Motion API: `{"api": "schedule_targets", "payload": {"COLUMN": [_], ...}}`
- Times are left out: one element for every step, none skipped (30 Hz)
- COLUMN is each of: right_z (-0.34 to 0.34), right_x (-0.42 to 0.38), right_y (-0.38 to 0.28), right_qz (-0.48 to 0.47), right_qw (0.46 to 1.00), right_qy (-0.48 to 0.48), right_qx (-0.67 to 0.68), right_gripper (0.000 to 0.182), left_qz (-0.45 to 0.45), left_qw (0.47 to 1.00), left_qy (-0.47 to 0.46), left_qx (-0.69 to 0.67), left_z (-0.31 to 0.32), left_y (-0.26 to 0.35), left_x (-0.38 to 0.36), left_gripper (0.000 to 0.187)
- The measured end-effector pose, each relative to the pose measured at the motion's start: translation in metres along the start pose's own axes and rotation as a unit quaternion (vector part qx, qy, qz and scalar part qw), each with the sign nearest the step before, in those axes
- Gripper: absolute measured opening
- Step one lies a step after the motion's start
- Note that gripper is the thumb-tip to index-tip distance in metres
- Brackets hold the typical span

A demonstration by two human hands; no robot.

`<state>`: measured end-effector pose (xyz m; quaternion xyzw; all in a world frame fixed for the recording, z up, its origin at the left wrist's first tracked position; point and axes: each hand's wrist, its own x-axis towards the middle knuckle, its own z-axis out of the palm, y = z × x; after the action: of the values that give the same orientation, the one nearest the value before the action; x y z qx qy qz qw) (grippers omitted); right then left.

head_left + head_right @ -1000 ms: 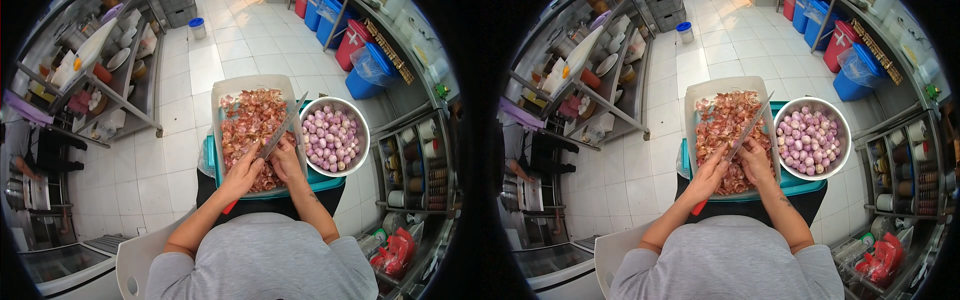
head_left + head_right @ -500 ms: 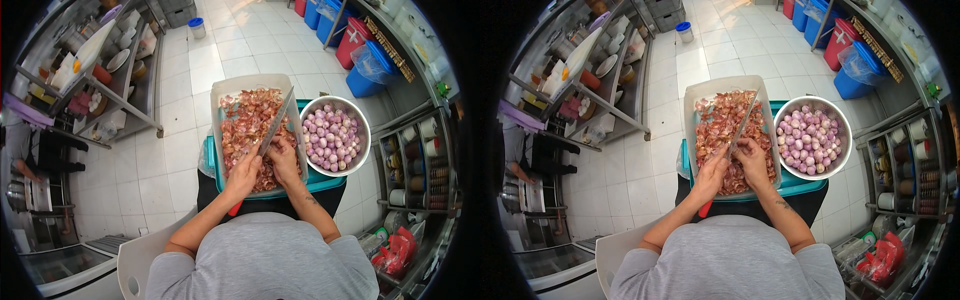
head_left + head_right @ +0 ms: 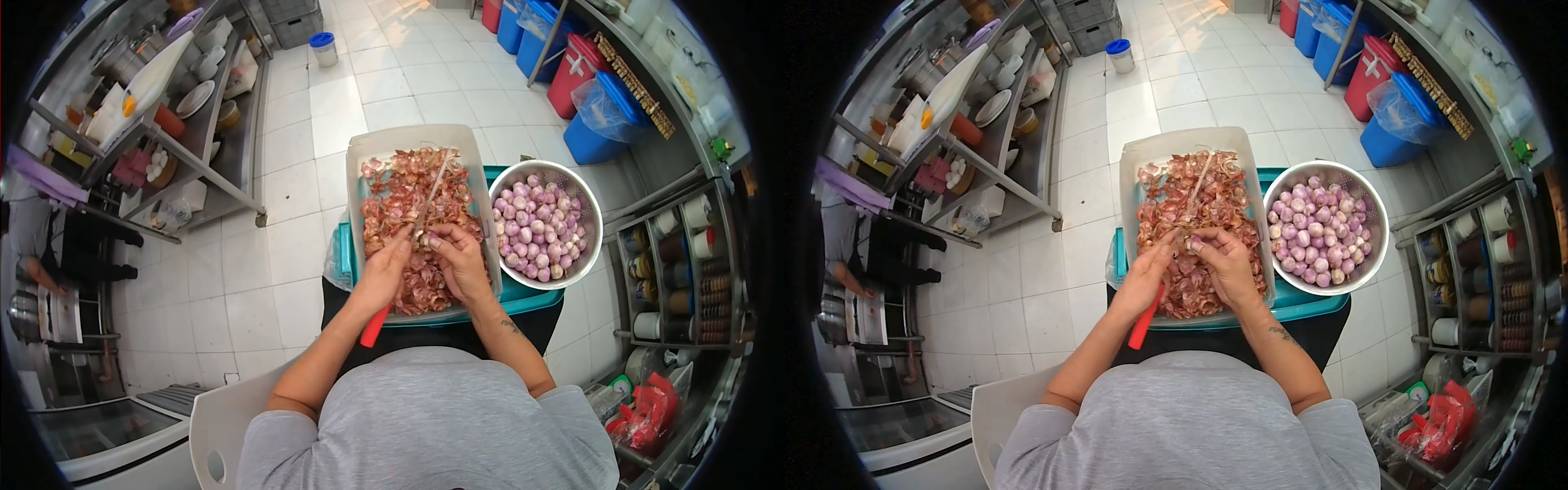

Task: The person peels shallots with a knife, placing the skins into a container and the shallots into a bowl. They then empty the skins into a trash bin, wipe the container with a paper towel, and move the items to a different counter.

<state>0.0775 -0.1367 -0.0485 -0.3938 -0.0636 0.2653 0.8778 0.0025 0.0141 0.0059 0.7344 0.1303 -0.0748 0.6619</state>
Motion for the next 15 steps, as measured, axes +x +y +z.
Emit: {"api": "schedule_targets", "payload": {"right_z": [-0.001,-0.002,0.0,0.003,0.005,0.006,0.005,0.004,0.004,0.004,0.004,0.003,0.001,-0.001,0.0], "right_x": [0.001,0.001,0.001,0.0,0.001,0.002,0.003,0.003,0.003,0.003,0.003,0.003,0.003,0.003,0.003], "right_y": [-0.002,-0.004,-0.006,-0.009,-0.01,-0.01,-0.01,-0.01,-0.01,-0.009,-0.009,-0.008,-0.006,-0.005,-0.005], "right_qz": [0.022,0.044,0.044,0.046,0.048,0.045,0.042,0.038,0.033,0.028,0.024,0.023,0.023,0.024,0.017], "right_qw": [0.999,0.996,0.996,0.996,0.996,0.996,0.996,0.996,0.997,0.997,0.998,0.998,0.999,0.999,0.999], "right_qy": [-0.016,-0.031,-0.018,-0.007,0.003,0.001,0.0,0.0,0.0,0.0,0.001,0.006,0.01,0.014,0.019], "right_qx": [0.032,0.064,0.069,0.074,0.08,0.082,0.083,0.084,0.077,0.069,0.061,0.051,0.041,0.03,0.024], "right_gripper": [0.023,0.024,0.024,0.025,0.026,0.026,0.027,0.027,0.027,0.028,0.028,0.028,0.028,0.028,0.028], "left_qz": [-0.026,-0.031,-0.036,-0.042,-0.041,-0.035,-0.028,-0.023,-0.019,-0.015,-0.012,-0.009,-0.007,0.01,0.027], "left_qw": [0.999,0.998,0.998,0.997,0.998,0.999,0.999,0.999,0.998,0.998,0.998,0.997,0.996,0.994,0.992], "left_qy": [-0.005,-0.01,-0.013,-0.014,-0.009,0.002,0.011,0.012,0.012,0.005,-0.003,-0.006,-0.009,-0.01,-0.009], "left_qx": [-0.042,-0.048,-0.052,-0.057,-0.048,-0.015,0.019,0.037,0.055,0.058,0.06,0.075,0.089,0.105,0.12], "left_z": [-0.004,-0.007,-0.01,-0.013,-0.013,-0.011,-0.008,-0.006,-0.004,-0.003,-0.001,0.001,0.004,0.006,0.008], "left_y": [0.003,0.001,-0.001,-0.002,-0.002,0.004,0.012,0.014,0.016,0.016,0.015,0.017,0.02,0.019,0.018], "left_x": [0.0,0.0,-0.002,-0.003,-0.005,-0.008,-0.011,-0.012,-0.014,-0.015,-0.016,-0.017,-0.018,-0.018,-0.018], "left_gripper": [0.052,0.051,0.051,0.051,0.049,0.049,0.048,0.048,0.047,0.047,0.047,0.048,0.049,0.05,0.051]}}
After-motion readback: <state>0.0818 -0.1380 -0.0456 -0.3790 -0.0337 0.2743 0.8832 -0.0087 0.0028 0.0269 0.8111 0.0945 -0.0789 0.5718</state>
